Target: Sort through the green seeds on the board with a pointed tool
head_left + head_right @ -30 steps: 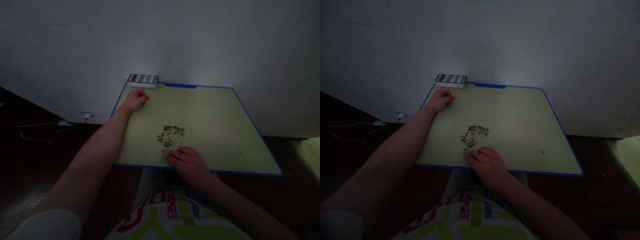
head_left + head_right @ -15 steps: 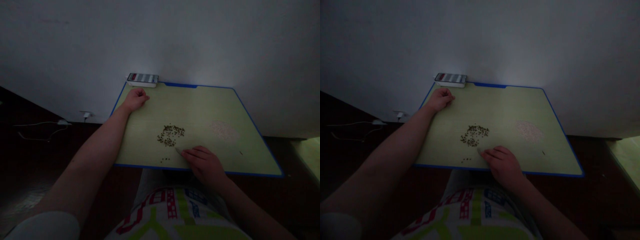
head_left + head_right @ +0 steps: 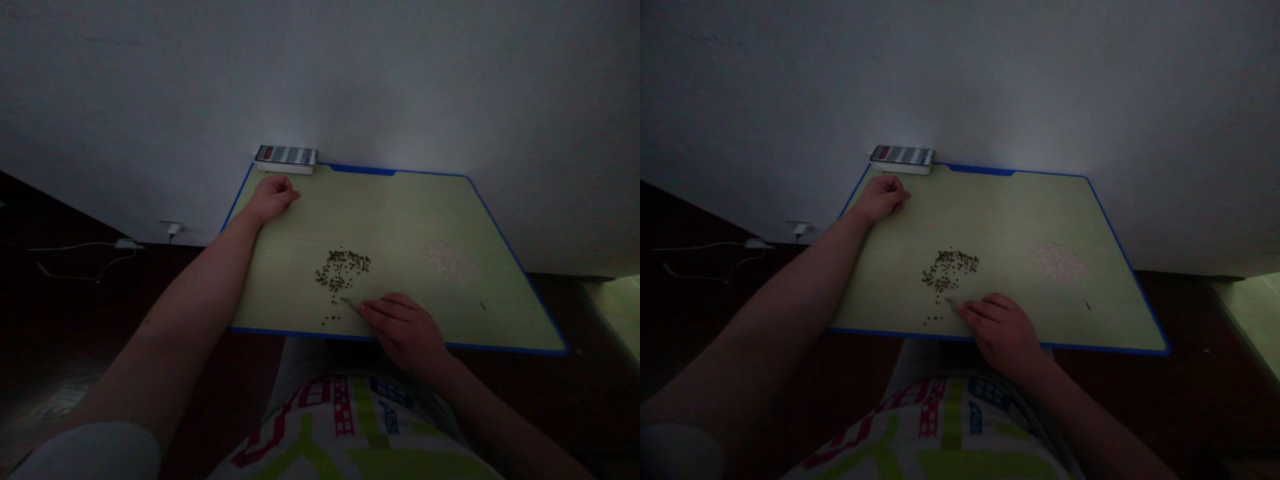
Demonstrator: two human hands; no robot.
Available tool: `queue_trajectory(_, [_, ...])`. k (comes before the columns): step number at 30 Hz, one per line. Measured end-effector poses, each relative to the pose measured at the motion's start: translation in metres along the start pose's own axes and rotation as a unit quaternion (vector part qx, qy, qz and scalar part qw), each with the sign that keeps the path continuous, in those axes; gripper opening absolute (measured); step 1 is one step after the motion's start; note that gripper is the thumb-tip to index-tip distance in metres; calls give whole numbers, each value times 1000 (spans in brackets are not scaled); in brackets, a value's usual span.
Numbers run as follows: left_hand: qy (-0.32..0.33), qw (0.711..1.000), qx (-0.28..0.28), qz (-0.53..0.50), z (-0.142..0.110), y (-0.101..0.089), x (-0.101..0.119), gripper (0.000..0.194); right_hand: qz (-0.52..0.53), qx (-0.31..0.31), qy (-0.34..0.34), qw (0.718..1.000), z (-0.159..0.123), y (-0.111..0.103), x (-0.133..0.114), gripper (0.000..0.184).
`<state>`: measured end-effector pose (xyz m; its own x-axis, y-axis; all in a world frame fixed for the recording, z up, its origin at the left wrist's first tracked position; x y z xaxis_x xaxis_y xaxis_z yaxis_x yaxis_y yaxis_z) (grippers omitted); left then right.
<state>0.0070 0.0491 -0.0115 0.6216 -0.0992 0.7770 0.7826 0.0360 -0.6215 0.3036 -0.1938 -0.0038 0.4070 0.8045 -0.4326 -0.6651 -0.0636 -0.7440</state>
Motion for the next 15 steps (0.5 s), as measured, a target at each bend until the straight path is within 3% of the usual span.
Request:
queue_trajectory(6, [-2, 1000, 7, 3, 3, 1, -2, 20, -4, 22, -7, 1000, -9, -4, -5, 32])
queue_trajectory(15, [15, 1000, 6, 13, 3, 1, -6, 22, 7, 20, -14, 1000, 4, 3, -8, 31])
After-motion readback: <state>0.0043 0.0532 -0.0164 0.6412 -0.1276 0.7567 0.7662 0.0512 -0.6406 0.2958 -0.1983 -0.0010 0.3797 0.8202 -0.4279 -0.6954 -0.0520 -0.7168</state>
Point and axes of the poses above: each hand's wrist, its own z-axis towards the middle knuckle, its own y-axis out of the palm, x = y × z, the point moved 3 cm from there along z, towards the middle knuckle, and after that the axes turned 14 degrees about z, right-handed, at the moved point
